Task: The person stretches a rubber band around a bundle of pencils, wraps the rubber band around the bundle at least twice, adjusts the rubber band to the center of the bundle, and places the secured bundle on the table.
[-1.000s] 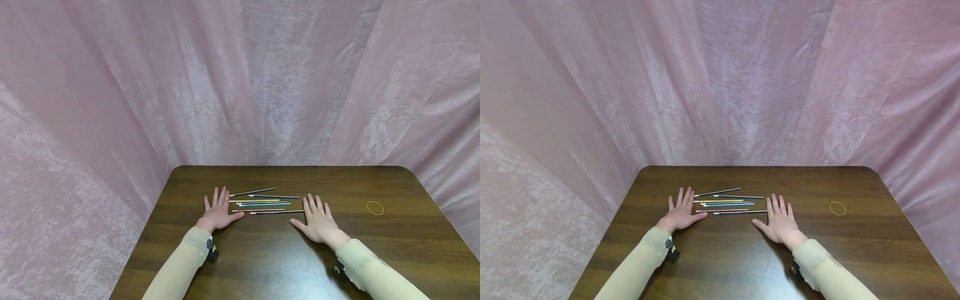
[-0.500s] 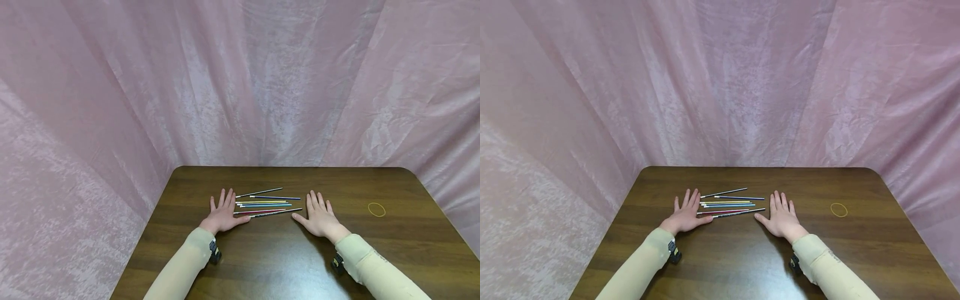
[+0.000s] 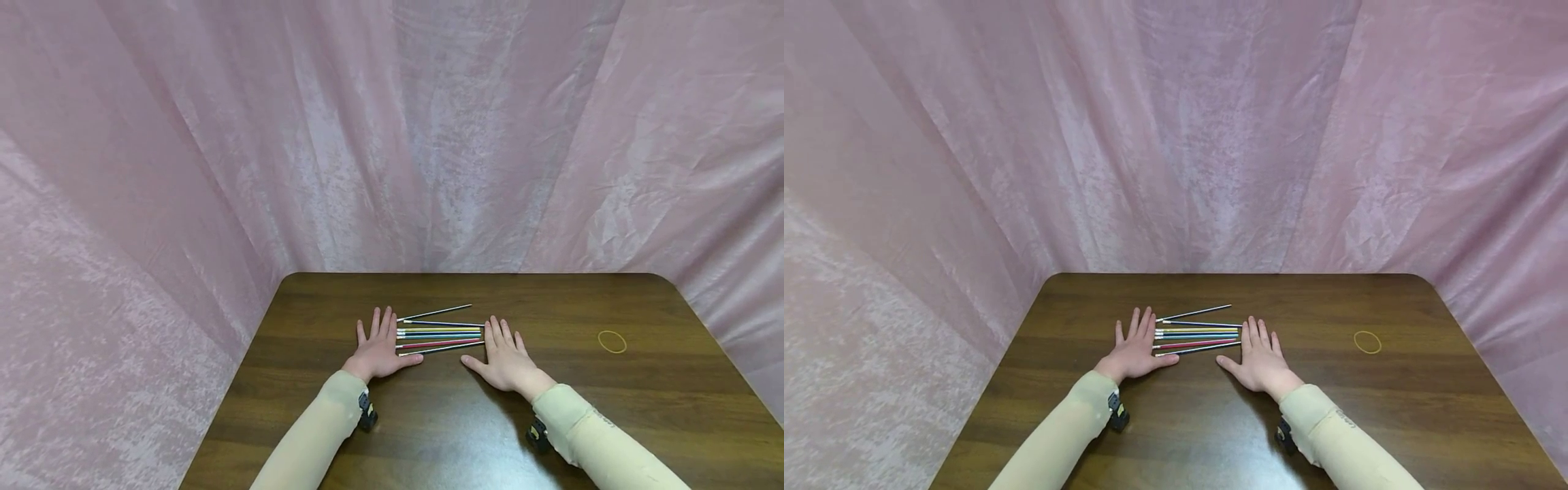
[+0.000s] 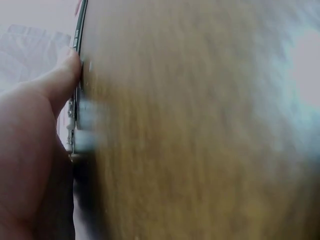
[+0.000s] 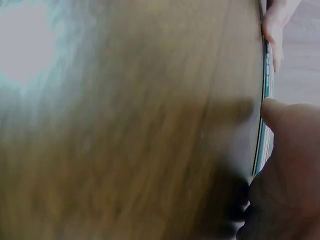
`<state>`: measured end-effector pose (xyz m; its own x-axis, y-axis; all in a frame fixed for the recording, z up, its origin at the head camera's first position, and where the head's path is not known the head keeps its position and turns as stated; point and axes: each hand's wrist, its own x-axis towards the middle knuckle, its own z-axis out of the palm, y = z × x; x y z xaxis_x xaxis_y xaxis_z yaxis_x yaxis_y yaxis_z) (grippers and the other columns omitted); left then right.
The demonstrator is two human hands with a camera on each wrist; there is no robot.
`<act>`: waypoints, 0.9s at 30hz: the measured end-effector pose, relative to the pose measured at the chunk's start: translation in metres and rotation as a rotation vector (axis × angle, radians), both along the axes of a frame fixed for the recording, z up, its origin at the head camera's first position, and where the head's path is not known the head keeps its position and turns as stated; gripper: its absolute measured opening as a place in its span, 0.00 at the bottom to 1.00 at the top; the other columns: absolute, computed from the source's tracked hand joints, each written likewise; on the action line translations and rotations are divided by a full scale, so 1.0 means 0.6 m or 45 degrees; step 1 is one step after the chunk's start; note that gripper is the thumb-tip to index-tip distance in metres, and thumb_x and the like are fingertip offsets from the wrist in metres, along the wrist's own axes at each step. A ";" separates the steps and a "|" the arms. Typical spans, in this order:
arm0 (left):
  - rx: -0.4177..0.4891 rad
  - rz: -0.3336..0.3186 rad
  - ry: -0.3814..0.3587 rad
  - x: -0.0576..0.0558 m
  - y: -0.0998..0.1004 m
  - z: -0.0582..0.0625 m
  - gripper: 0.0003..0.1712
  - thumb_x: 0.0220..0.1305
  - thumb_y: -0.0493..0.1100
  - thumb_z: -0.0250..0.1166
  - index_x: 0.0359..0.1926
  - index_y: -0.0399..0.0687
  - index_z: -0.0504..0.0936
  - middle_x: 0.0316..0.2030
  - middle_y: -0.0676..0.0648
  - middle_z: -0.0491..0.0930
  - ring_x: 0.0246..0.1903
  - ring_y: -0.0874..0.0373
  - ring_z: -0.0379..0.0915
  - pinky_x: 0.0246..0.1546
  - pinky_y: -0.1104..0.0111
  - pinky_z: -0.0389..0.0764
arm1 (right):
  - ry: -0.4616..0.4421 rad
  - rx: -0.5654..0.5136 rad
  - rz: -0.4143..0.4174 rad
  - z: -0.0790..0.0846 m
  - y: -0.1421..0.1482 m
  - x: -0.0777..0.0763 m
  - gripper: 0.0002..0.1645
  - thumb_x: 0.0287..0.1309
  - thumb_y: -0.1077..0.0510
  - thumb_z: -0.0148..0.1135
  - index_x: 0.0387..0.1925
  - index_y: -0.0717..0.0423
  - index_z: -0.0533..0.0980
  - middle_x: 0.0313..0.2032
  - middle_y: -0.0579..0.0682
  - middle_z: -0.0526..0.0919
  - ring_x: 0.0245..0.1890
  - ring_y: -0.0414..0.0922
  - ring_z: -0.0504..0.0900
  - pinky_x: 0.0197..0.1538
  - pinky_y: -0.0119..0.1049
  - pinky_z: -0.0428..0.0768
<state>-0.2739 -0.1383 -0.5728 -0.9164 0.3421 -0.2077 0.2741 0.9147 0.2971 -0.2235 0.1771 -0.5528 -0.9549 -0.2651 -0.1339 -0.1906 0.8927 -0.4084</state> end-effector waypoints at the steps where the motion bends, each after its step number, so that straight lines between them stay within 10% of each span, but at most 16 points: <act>1: 0.009 0.002 0.006 0.003 0.002 0.005 0.74 0.62 0.89 0.49 0.86 0.39 0.39 0.86 0.41 0.27 0.82 0.44 0.12 0.73 0.33 0.21 | -0.006 -0.008 -0.002 -0.002 0.003 -0.002 0.64 0.75 0.27 0.52 0.81 0.75 0.45 0.82 0.73 0.41 0.82 0.70 0.38 0.77 0.70 0.40; 18: -0.034 0.067 0.003 -0.010 0.028 -0.011 0.77 0.59 0.92 0.45 0.86 0.41 0.35 0.86 0.42 0.25 0.82 0.44 0.10 0.73 0.34 0.21 | 0.088 -0.008 0.013 -0.061 0.008 -0.050 0.68 0.70 0.24 0.54 0.81 0.76 0.45 0.82 0.73 0.40 0.83 0.68 0.37 0.78 0.68 0.40; 27: -0.040 0.103 0.011 -0.004 0.032 0.002 0.75 0.61 0.89 0.50 0.86 0.40 0.37 0.86 0.42 0.28 0.82 0.44 0.12 0.74 0.33 0.22 | 0.098 -0.031 0.016 -0.046 0.009 -0.042 0.71 0.69 0.20 0.51 0.81 0.76 0.46 0.82 0.75 0.42 0.82 0.70 0.38 0.77 0.69 0.41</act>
<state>-0.2761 -0.1192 -0.5717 -0.9426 0.2603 -0.2093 0.2012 0.9427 0.2662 -0.2490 0.1824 -0.5805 -0.9586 -0.2797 -0.0534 -0.2337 0.8799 -0.4138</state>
